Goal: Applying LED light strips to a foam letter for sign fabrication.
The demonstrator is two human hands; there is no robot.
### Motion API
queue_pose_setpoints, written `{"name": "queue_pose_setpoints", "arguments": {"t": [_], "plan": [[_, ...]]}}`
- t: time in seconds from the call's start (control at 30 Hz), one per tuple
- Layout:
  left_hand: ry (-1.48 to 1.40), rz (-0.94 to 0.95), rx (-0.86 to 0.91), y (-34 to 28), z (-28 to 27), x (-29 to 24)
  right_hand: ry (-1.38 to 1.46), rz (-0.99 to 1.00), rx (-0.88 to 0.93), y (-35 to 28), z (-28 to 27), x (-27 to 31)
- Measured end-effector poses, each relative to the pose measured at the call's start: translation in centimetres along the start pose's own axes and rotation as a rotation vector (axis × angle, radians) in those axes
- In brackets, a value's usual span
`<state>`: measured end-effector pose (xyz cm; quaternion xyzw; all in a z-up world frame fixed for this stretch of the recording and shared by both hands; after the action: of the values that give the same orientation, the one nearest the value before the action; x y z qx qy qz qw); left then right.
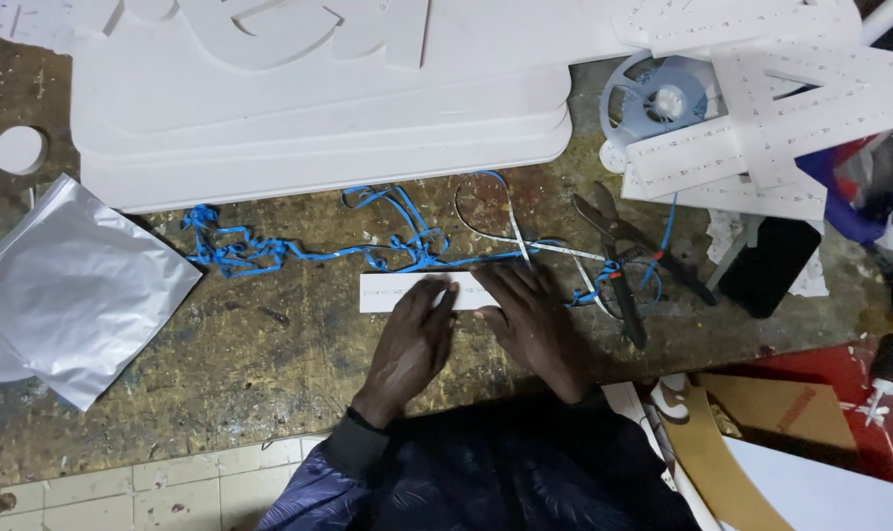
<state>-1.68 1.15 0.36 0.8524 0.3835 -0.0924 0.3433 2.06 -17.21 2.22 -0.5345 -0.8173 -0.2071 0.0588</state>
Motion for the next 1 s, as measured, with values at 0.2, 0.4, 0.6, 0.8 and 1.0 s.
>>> {"name": "queue_pose_setpoints", "arguments": {"t": [0.2, 0.4, 0.6, 0.8, 1.0], "plan": [[0.141, -0.039, 0.033, -1.4, -1.3, 0.6, 0.083, -0.012, 0.004, 0.0, -0.9, 0.1], [0.229, -0.048, -0.100, -1.7, -2.6, 2.1, 0.333, 0.134, 0.005, -0.9, 1.9, -3.2], [0.126, -0.031, -0.248, 0.3, -5.0, 3.2, 0.750, 0.357, 0.076, -1.0, -3.2, -2.8], [0.030, -0.049, -0.295, 2.1, -4.6, 3.9, 1.043, 0.559, 0.412, -2.0, -0.9, -7.4], [-0.393, -0.386, -0.501, 6.4, -5.3, 1.2, 1.282, 0.734, 0.268, -2.7, -0.7, -12.0]]}}
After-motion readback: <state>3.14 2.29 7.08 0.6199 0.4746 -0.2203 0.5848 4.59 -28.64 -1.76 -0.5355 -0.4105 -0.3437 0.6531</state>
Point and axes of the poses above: each hand's wrist, its own y-axis towards the middle knuckle, its own z-axis out of the palm, x = y × z, the point moved 6 cm from there along y, towards the middle knuckle, and after that the axes turned 14 degrees about z, right-handed, at the moved point
